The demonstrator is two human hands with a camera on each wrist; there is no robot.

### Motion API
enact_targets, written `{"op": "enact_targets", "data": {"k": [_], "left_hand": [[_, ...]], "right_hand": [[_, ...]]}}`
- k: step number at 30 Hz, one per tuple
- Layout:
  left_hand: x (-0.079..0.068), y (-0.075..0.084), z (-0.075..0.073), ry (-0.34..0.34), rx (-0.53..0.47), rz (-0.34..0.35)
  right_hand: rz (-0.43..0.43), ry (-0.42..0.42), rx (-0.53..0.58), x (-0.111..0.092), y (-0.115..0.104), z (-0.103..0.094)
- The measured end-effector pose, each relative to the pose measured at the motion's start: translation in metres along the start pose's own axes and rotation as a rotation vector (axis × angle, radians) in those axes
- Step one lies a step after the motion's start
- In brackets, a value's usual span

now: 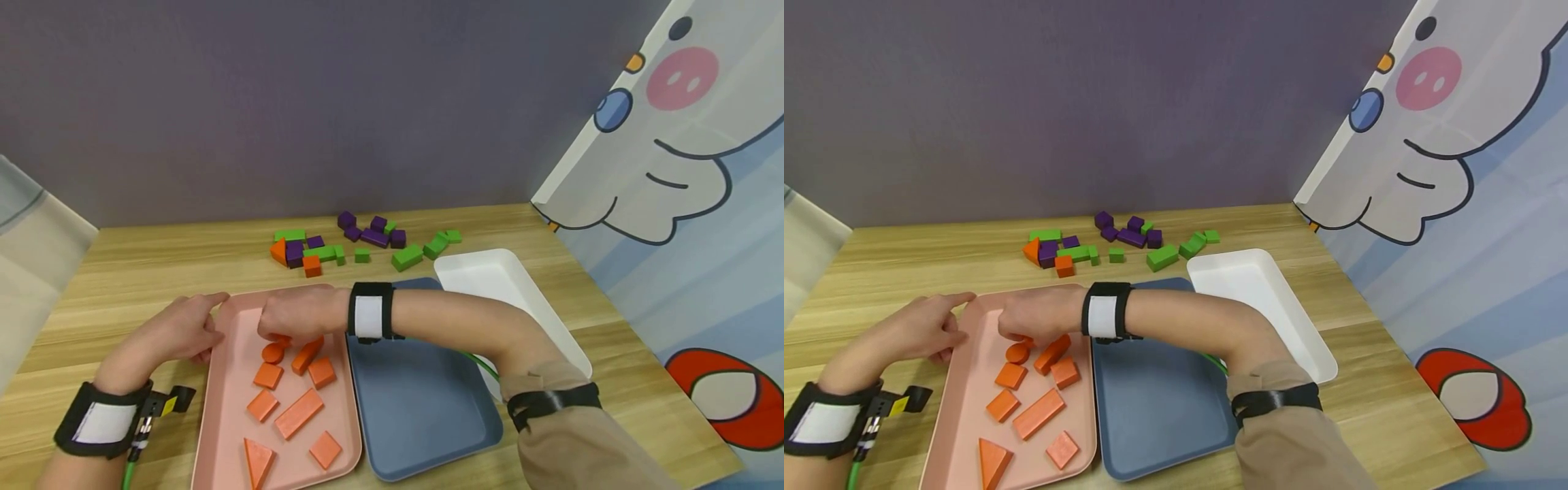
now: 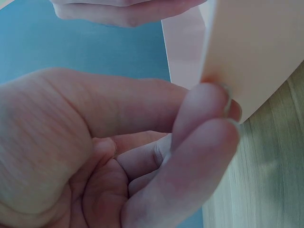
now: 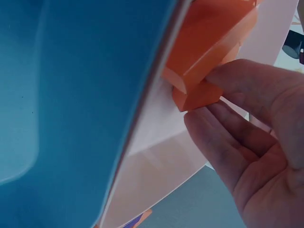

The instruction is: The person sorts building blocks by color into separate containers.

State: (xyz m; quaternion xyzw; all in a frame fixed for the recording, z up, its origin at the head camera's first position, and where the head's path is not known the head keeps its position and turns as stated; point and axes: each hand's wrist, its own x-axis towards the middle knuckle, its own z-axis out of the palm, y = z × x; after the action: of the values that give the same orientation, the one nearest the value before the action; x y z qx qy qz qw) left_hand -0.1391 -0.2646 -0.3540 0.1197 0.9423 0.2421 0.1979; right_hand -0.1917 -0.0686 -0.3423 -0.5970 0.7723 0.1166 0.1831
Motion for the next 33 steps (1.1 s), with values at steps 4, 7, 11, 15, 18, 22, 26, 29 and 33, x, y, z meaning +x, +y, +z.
{"op": "enact_targets", "data": {"k": [4,7,11,15,18,22,26,29,33], "left_hand": [[0.0,0.0,0.0,-0.003,-0.004,-0.003],[0.0,0.0,0.0,-0.006,-0.003,-0.01],[0.0,0.0,0.0,-0.008,0.0,-0.016],[0.001,0.001,0.0,-0.008,-0.002,-0.014],[0.001,0.0,0.0,-0.007,-0.001,-0.008],[0.002,0.0,0.0,-0.003,0.0,-0.005],[0.002,-0.001,0.0,-0.001,0.009,-0.005],[0.002,-0.002,0.0,-0.001,0.016,-0.004],[0.002,-0.001,0.0,-0.001,0.008,-0.003]], "right_hand": [[-0.017,0.016,-0.077,0.001,0.001,0.002],[-0.006,0.016,-0.079,0.0,0.001,0.004],[0.003,0.029,-0.073,0.0,0.002,0.007],[-0.02,0.051,-0.019,-0.003,0.006,0.006],[-0.034,0.087,0.02,-0.006,0.013,0.001],[-0.007,0.156,0.038,-0.012,0.027,-0.009],[0.054,0.209,0.057,-0.017,0.045,-0.017],[0.123,0.233,0.052,-0.017,0.058,-0.019],[0.202,0.267,0.06,-0.014,0.075,-0.018]]}}
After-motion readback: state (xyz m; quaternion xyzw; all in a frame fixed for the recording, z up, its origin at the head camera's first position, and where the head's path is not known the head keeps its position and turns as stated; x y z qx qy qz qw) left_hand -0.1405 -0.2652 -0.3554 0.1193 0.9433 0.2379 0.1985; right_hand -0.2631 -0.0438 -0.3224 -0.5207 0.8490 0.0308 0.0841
